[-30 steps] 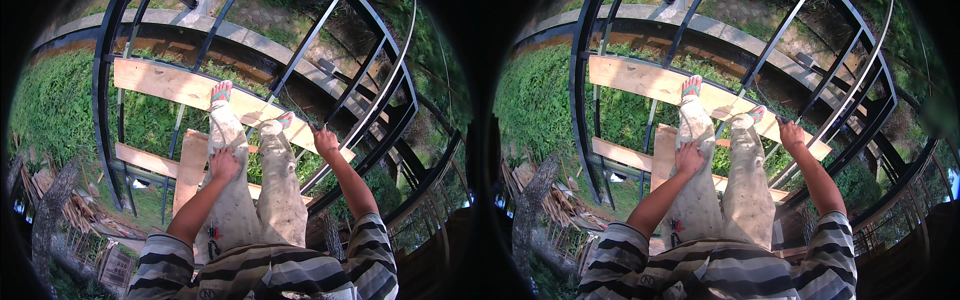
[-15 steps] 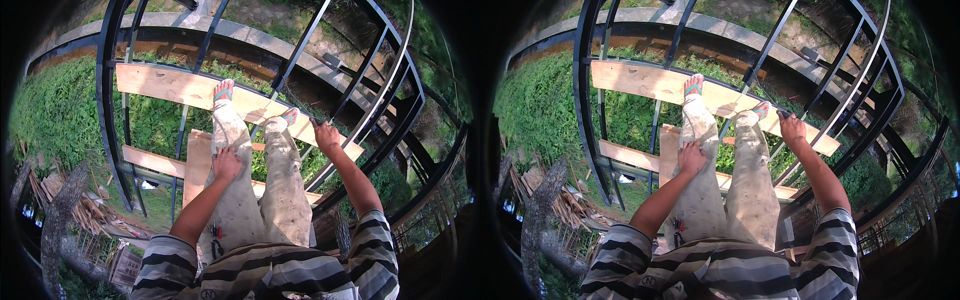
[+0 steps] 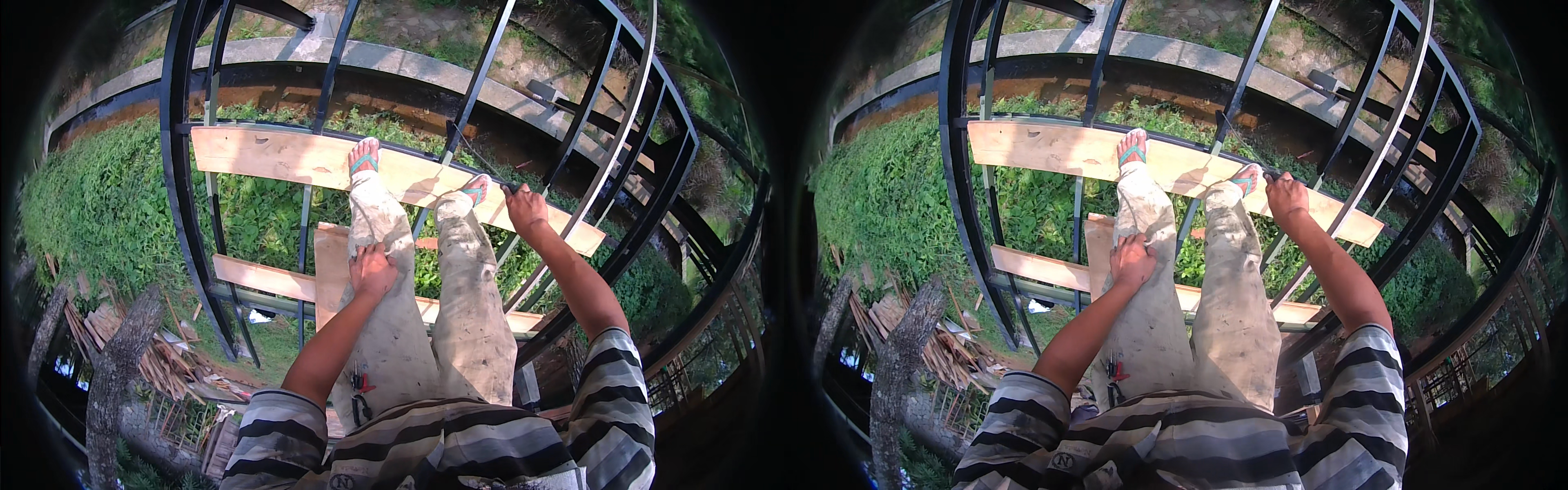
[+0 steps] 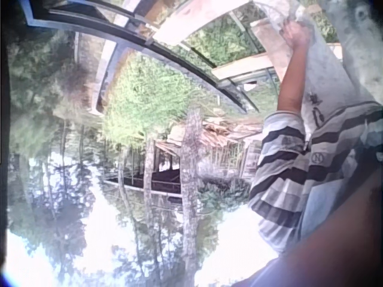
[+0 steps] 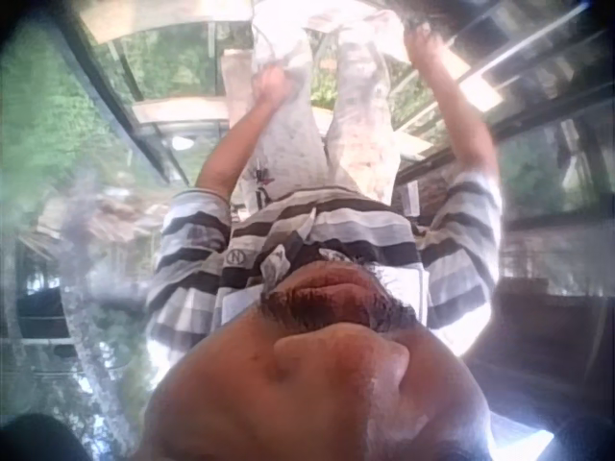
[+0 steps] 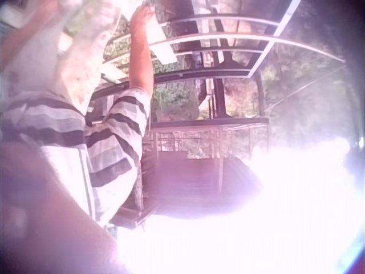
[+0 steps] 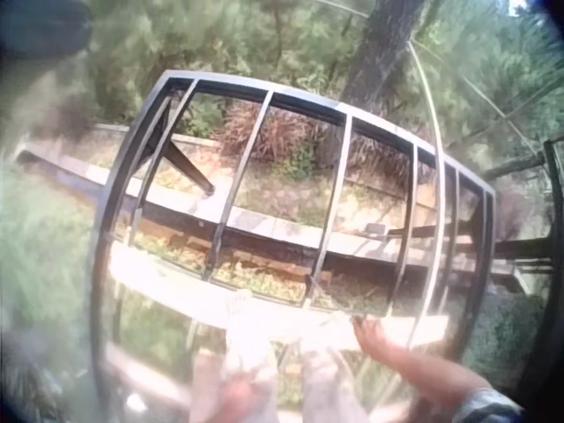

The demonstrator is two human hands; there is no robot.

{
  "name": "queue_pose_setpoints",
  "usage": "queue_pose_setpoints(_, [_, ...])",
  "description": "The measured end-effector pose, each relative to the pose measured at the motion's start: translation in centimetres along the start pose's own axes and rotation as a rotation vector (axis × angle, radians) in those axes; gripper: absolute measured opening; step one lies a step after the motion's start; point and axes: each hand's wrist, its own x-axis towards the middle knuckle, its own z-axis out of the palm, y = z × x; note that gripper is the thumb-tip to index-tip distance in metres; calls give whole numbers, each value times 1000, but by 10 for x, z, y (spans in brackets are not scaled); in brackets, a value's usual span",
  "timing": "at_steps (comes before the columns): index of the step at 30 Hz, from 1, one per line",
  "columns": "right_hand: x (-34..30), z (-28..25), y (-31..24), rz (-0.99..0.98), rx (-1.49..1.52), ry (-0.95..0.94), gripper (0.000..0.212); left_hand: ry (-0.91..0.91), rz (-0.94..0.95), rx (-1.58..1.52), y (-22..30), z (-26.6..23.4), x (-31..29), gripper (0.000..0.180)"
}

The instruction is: The person sits on a metal structure and uses a paintbrush to apply black paint to the metal bars. They move wooden boards across the frame to adjust their position as they work.

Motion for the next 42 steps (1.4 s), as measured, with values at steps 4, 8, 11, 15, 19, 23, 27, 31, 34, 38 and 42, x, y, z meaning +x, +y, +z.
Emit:
queue_pose_setpoints(4, [-17,-27,6,10,108,55,40,-28,-18,21,0,1,-3,34])
queue_pose_setpoints(8, [-28,-11,4,92,327,102,55,-82,-22,47,4,-6,-1,37])
queue_pose_setpoints(11, [-59,-13,-12,253,715,105,52,-7,19,52,0,3,2,38])
queue_pose_setpoints(15, [-126,-2,-74,483,1115,183,54,-20,9,80,2,7,0,38])
queue_pose_setpoints(19, [-127,35,-96,589,1218,88,51,-22,19,146,11,2,1,37])
queue_pose_setpoints(23, [-88,68,-96,546,1273,59,46,-18,61,162,14,2,5,37])
queue_pose_setpoints(27, [-79,76,-107,535,1290,-11,45,-64,26,179,22,-3,4,35])
queue_pose_setpoints(31, [-75,73,-104,525,1301,-39,44,-79,31,229,30,-6,5,35])
queue_pose_setpoints(34, [-63,80,-104,495,1287,-63,45,-79,28,246,36,-7,5,34])
queue_pose_setpoints(38, [-60,65,-105,437,1283,62,44,-84,20,260,36,-6,5,34])
queue_pose_setpoints(42, [-46,37,-89,471,1311,78,45,-77,46,248,36,-4,5,35])
